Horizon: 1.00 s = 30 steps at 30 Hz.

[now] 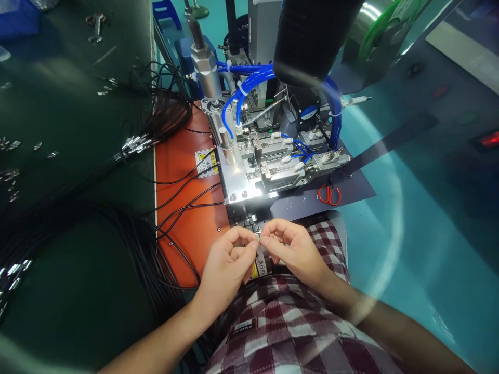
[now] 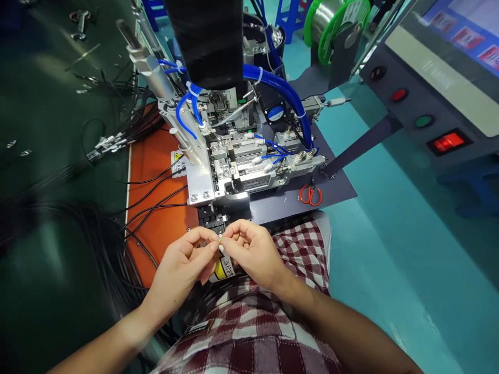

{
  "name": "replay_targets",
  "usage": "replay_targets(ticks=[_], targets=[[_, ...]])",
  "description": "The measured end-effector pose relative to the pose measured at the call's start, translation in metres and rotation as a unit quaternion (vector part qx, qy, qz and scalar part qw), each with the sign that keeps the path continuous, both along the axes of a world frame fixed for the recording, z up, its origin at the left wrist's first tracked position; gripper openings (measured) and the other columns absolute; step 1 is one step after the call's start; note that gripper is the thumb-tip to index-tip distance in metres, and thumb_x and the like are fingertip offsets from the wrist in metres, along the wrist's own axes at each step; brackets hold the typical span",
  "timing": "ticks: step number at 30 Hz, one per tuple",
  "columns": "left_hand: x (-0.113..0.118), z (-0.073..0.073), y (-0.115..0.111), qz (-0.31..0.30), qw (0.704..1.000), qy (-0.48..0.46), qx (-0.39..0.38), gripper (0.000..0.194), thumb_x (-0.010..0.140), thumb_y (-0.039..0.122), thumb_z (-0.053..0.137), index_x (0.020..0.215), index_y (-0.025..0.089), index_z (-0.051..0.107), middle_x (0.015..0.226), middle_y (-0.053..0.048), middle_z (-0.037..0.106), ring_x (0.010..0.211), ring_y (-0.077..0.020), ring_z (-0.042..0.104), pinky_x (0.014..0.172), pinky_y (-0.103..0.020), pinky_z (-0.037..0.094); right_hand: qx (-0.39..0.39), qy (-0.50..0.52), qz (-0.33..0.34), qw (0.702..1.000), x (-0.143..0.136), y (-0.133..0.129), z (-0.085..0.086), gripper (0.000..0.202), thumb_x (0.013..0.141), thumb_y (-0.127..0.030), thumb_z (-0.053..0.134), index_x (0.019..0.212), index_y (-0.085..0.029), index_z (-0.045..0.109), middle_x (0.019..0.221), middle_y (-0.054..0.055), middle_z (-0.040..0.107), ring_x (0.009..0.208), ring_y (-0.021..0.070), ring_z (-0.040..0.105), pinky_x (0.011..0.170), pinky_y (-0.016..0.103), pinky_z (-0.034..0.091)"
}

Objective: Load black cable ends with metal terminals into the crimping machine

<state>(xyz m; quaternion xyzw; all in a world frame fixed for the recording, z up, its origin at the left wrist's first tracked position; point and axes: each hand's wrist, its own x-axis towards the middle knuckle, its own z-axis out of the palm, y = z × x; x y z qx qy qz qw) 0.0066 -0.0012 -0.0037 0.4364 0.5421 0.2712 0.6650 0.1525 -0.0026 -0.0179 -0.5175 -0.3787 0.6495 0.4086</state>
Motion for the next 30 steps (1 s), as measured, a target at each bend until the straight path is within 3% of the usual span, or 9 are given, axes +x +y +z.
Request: replay_targets(ticks=[30], targets=[[0.0013,-0.0036,-0.0003,0.03,0.999,-0.035,-0.018,0.018,0.088,0.033,0.056,0.082,0.018,0.05,0.039,0.01,0.045,0.036,-0.0032,0.033,0.042,-0.015,0.024,-0.004,0.017,0.01,1.0,-0.0001,0.0018,-0.0035,0.016,0.076,-0.031,0.065,0.072,-0.017,0.058,0.051,-0.007,0.048,0.044,0.0077,0.044,0.044,0.021,0.035]])
